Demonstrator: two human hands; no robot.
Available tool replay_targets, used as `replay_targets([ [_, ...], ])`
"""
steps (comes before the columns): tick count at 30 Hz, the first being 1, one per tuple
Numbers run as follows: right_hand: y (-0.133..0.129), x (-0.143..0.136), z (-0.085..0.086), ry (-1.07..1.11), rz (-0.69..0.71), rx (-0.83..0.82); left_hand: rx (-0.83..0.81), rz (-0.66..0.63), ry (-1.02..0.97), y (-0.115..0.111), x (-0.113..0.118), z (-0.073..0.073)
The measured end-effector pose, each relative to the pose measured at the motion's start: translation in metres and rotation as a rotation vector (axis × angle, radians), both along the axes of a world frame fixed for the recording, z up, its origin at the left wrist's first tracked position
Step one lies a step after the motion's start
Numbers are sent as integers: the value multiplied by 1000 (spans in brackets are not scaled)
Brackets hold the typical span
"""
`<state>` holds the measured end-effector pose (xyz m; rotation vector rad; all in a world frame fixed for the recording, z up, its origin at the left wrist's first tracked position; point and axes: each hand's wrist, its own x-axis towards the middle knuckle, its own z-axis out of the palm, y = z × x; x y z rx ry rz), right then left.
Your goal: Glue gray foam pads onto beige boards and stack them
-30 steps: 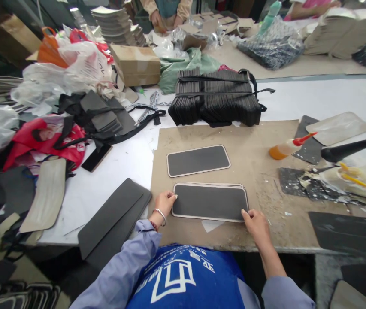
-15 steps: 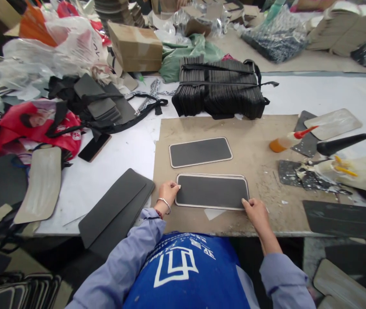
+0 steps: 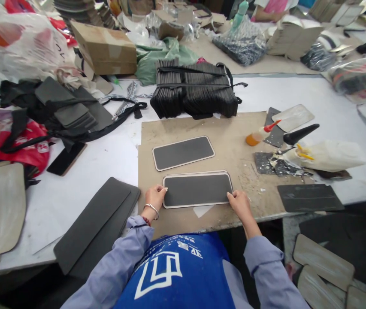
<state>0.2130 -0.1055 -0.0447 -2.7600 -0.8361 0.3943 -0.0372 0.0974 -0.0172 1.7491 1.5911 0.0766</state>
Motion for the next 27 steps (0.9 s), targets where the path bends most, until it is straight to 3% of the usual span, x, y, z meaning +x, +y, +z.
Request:
replay_targets([
  [12, 4, 7, 0, 83, -15, -75, 35, 60, -2, -3, 2, 0],
  [16, 4, 10, -1, 90, 1, -83, 239, 99, 56, -16, -5, -5],
  [18, 3, 10, -1, 78, 19, -92, 404, -35, 64, -29, -2, -6],
  [20, 3, 10, -2, 73, 37, -101, 508, -286, 37, -41, 10, -5],
  [23, 3, 8, -3, 69, 58, -106, 517, -664, 0, -51, 36, -6],
  [25, 3, 7, -2, 53, 64, -99, 489, -774, 20, -50, 50, -9],
  [27, 1, 8, 1, 51, 79, -92, 459, -798, 59, -47, 56, -14],
])
